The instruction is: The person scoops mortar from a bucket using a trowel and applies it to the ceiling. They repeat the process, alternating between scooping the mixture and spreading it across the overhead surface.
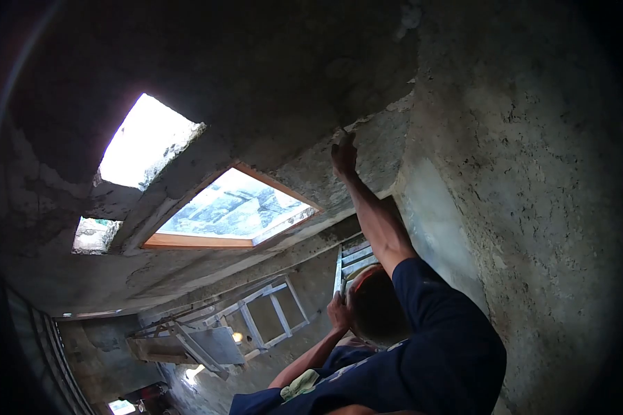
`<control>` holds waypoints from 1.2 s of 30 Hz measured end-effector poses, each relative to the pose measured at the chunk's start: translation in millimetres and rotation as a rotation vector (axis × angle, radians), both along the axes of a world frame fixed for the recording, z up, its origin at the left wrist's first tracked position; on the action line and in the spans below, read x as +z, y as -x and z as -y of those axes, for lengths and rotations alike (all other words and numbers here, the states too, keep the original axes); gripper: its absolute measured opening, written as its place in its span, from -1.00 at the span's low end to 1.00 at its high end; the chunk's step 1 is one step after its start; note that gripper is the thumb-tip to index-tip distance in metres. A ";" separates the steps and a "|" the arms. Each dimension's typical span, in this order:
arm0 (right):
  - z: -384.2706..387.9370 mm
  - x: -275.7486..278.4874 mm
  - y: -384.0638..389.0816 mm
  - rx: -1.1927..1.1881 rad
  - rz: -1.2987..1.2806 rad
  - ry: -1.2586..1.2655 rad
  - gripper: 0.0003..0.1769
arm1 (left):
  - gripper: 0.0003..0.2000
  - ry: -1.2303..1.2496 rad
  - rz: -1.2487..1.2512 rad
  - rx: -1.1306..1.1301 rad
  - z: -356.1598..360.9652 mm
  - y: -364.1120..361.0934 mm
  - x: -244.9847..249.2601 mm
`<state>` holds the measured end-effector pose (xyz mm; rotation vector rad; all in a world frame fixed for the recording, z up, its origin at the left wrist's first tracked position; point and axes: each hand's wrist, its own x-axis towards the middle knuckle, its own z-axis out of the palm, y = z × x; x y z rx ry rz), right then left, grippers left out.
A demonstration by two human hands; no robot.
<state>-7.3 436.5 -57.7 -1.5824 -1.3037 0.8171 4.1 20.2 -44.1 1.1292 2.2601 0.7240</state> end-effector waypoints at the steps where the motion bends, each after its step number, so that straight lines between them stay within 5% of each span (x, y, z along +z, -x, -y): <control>1: 7.0 15.6 -2.3 0.002 -0.072 0.093 -0.33 | -0.54 0.018 0.010 0.000 -0.7 -0.3 -0.2; 5: -8.2 44.2 1.6 -0.012 -0.084 -0.230 -0.37 | -0.54 0.026 -0.004 -0.010 -0.3 0.4 -1.7; 7: -36.6 57.5 6.7 -0.076 0.080 -0.696 -0.38 | -0.53 -0.044 -0.031 -0.010 2.0 -0.7 -7.2; 13: -46.2 56.4 5.0 -0.008 0.048 -0.043 -0.32 | -0.52 0.036 0.014 0.017 -3.5 -2.2 7.1; 16: -27.2 35.4 -10.8 0.010 0.044 0.035 -0.34 | -0.56 -0.002 0.049 0.035 -3.5 -1.4 2.5; 20: -8.4 24.5 -16.8 -0.044 0.026 -0.007 -0.36 | -0.56 -0.021 0.039 0.030 -6.0 -1.7 2.2; 25: -43.2 65.7 -11.7 -0.056 0.157 -0.615 -0.32 | -0.56 0.014 0.022 -0.003 -1.6 0.5 2.4; 28: -63.4 92.3 -10.2 0.071 0.068 -0.427 -0.40 | -0.55 -0.008 0.049 0.021 -0.1 -0.4 -1.7; 36: -34.1 22.1 -36.4 -0.069 -0.048 0.024 -0.34 | -0.55 0.012 0.040 0.008 -5.2 0.0 2.0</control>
